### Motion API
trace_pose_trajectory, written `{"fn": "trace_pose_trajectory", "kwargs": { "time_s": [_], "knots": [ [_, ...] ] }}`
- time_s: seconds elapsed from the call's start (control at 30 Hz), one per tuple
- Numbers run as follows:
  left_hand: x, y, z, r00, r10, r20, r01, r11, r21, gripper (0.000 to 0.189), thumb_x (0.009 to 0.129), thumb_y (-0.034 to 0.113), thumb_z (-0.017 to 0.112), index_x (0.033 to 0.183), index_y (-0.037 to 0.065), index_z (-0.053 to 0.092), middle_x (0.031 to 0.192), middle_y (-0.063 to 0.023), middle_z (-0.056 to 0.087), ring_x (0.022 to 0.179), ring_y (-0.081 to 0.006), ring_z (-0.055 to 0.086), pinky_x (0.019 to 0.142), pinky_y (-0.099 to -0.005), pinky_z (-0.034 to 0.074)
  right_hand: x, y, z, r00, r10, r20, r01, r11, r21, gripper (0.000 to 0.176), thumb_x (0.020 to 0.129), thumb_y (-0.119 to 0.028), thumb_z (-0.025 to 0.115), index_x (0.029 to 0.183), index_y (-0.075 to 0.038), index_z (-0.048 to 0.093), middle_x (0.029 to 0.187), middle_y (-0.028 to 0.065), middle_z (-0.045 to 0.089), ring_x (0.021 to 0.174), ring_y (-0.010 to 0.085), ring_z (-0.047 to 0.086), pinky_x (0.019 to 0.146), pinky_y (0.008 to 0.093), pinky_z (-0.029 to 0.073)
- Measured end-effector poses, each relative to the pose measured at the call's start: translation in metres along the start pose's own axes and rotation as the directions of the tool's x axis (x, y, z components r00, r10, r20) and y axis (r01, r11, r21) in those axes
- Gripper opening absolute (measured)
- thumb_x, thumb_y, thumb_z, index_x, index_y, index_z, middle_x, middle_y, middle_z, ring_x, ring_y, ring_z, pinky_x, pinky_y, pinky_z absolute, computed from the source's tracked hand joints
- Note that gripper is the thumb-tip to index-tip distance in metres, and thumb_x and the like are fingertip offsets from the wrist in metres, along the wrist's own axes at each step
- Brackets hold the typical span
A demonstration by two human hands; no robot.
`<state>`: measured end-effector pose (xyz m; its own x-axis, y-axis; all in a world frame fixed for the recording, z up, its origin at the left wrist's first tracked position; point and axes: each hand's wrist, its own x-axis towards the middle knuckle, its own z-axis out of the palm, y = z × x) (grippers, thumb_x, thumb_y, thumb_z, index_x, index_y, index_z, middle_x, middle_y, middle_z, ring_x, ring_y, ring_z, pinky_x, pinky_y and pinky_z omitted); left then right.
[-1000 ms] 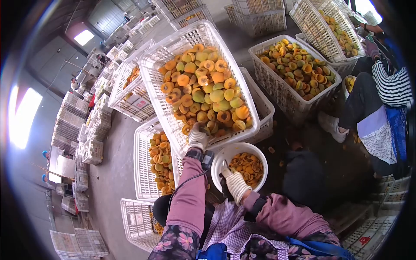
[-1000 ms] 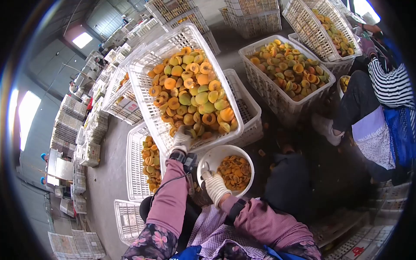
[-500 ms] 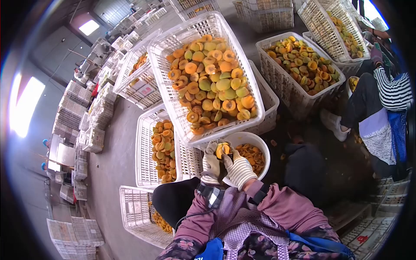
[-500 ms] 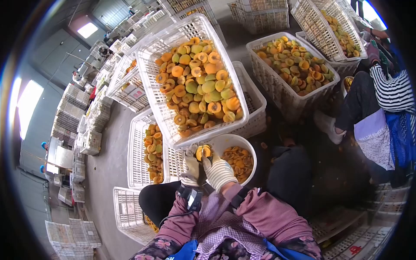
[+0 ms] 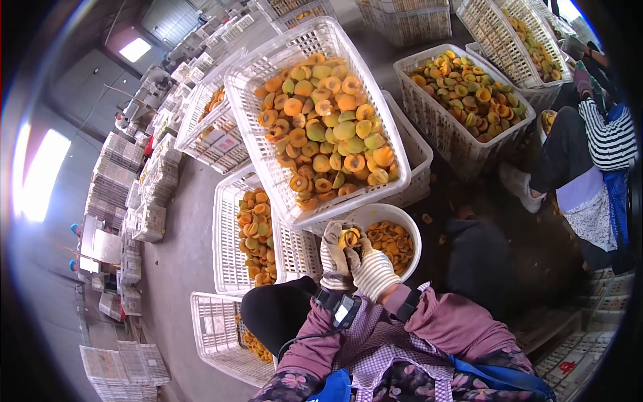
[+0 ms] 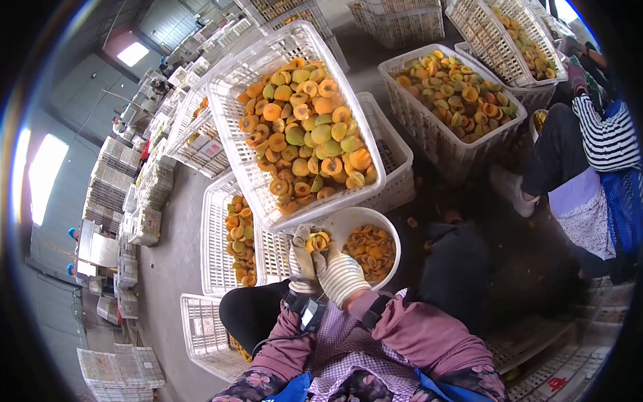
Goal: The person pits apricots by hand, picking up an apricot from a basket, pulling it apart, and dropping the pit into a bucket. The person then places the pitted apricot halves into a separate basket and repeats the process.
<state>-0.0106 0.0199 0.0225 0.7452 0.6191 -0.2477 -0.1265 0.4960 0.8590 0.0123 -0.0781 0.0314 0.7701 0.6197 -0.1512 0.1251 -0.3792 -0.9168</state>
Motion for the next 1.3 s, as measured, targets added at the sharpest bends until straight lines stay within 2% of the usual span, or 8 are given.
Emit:
{"fn": "trace_pose_trajectory", "kwargs": {
  "time_s": [0.2, 0.3, 0.33, 0.43, 0.53, 0.67, 0.87, 1.3],
  "knots": [
    [0.000, -0.005, -0.012, 0.999, 0.036, -0.014, -0.035, 0.997, 0.066, 0.020, 0.094, 0.022, 0.041, 0.092, 0.006, 0.051, 0.081, -0.0103, 0.060, 0.047, -0.0148, 0.053, 0.028, -0.0193, 0.035, 0.000, -0.006, -0.004, 0.994, 0.075, 0.074, -0.070, 0.995, -0.066, 0.048, 0.090, -0.032, 0.044, 0.125, 0.001, 0.041, 0.083, 0.0291, 0.061, 0.081, 0.0432, 0.060, 0.070, 0.0474, 0.048],
    [0.008, -0.010, -0.026, 0.988, 0.144, 0.055, -0.150, 0.982, 0.117, 0.021, 0.094, 0.019, 0.039, 0.090, 0.005, 0.054, 0.084, -0.0102, 0.060, 0.066, -0.0173, 0.058, 0.056, -0.0260, 0.048, 0.002, -0.010, -0.006, 0.994, 0.016, 0.109, 0.006, 0.981, -0.192, 0.048, 0.089, -0.032, 0.046, 0.124, 0.000, 0.041, 0.076, 0.0263, 0.061, 0.073, 0.0427, 0.061, 0.065, 0.0478, 0.049],
    [0.016, -0.012, -0.046, 0.910, 0.333, 0.246, -0.412, 0.671, 0.617, 0.024, 0.089, 0.024, 0.047, 0.096, 0.003, 0.055, 0.092, -0.0119, 0.058, 0.080, -0.0196, 0.056, 0.075, -0.0314, 0.046, 0.002, -0.009, -0.005, 0.995, -0.007, 0.104, 0.031, 0.973, -0.228, 0.047, 0.089, -0.032, 0.046, 0.124, -0.001, 0.041, 0.074, 0.0254, 0.061, 0.071, 0.0421, 0.061, 0.063, 0.0478, 0.049],
    [-0.003, 0.012, -0.038, 0.914, 0.289, 0.286, -0.405, 0.593, 0.696, 0.023, 0.087, 0.022, 0.047, 0.096, 0.003, 0.055, 0.092, -0.0118, 0.058, 0.080, -0.0200, 0.056, 0.075, -0.0315, 0.046, 0.001, 0.009, 0.015, 0.962, -0.132, 0.240, 0.187, 0.957, -0.223, 0.030, 0.083, -0.023, 0.053, 0.104, -0.002, 0.059, 0.072, 0.0201, 0.063, 0.063, 0.0375, 0.062, 0.058, 0.0447, 0.050],
    [-0.009, 0.011, -0.005, 0.943, 0.216, 0.253, -0.333, 0.622, 0.709, 0.022, 0.086, 0.021, 0.048, 0.097, 0.002, 0.056, 0.092, -0.0117, 0.058, 0.081, -0.0204, 0.056, 0.076, -0.0317, 0.046, -0.001, 0.015, 0.024, 0.954, -0.163, 0.250, 0.064, 0.930, 0.363, 0.026, 0.086, -0.025, 0.057, 0.101, -0.004, 0.060, 0.080, 0.0176, 0.060, 0.070, 0.0273, 0.055, 0.070, 0.0360, 0.047],
    [-0.018, 0.011, 0.023, 0.950, 0.175, 0.258, -0.311, 0.575, 0.757, 0.022, 0.084, 0.018, 0.049, 0.097, 0.002, 0.056, 0.092, -0.0116, 0.058, 0.082, -0.0209, 0.056, 0.076, -0.0318, 0.045, 0.002, 0.005, 0.018, 0.988, -0.009, 0.156, 0.034, 0.986, -0.164, 0.024, 0.087, -0.024, 0.054, 0.103, -0.006, 0.056, 0.087, 0.0151, 0.061, 0.078, 0.0247, 0.058, 0.071, 0.0361, 0.047],
    [-0.019, 0.018, 0.036, 0.943, 0.160, 0.293, -0.333, 0.503, 0.798, 0.021, 0.082, 0.015, 0.050, 0.098, 0.002, 0.056, 0.092, -0.0115, 0.058, 0.083, -0.0217, 0.056, 0.077, -0.0320, 0.045, -0.022, -0.017, -0.003, 0.971, -0.135, 0.198, 0.175, 0.964, -0.199, 0.032, 0.088, -0.027, 0.043, 0.085, -0.003, 0.063, 0.080, 0.0221, 0.062, 0.077, 0.0362, 0.060, 0.069, 0.0407, 0.047],
    [-0.020, 0.047, -0.001, 0.878, 0.226, 0.422, -0.477, 0.352, 0.805, 0.024, 0.077, 0.007, 0.053, 0.100, 0.001, 0.056, 0.092, -0.0111, 0.059, 0.086, -0.0234, 0.057, 0.079, -0.0325, 0.044, -0.007, 0.009, 0.011, 0.879, -0.303, 0.368, 0.150, 0.909, 0.390, 0.020, 0.087, -0.015, 0.052, 0.102, -0.004, 0.059, 0.089, 0.0094, 0.062, 0.079, 0.0200, 0.056, 0.072, 0.0329, 0.047]
  ]
}}
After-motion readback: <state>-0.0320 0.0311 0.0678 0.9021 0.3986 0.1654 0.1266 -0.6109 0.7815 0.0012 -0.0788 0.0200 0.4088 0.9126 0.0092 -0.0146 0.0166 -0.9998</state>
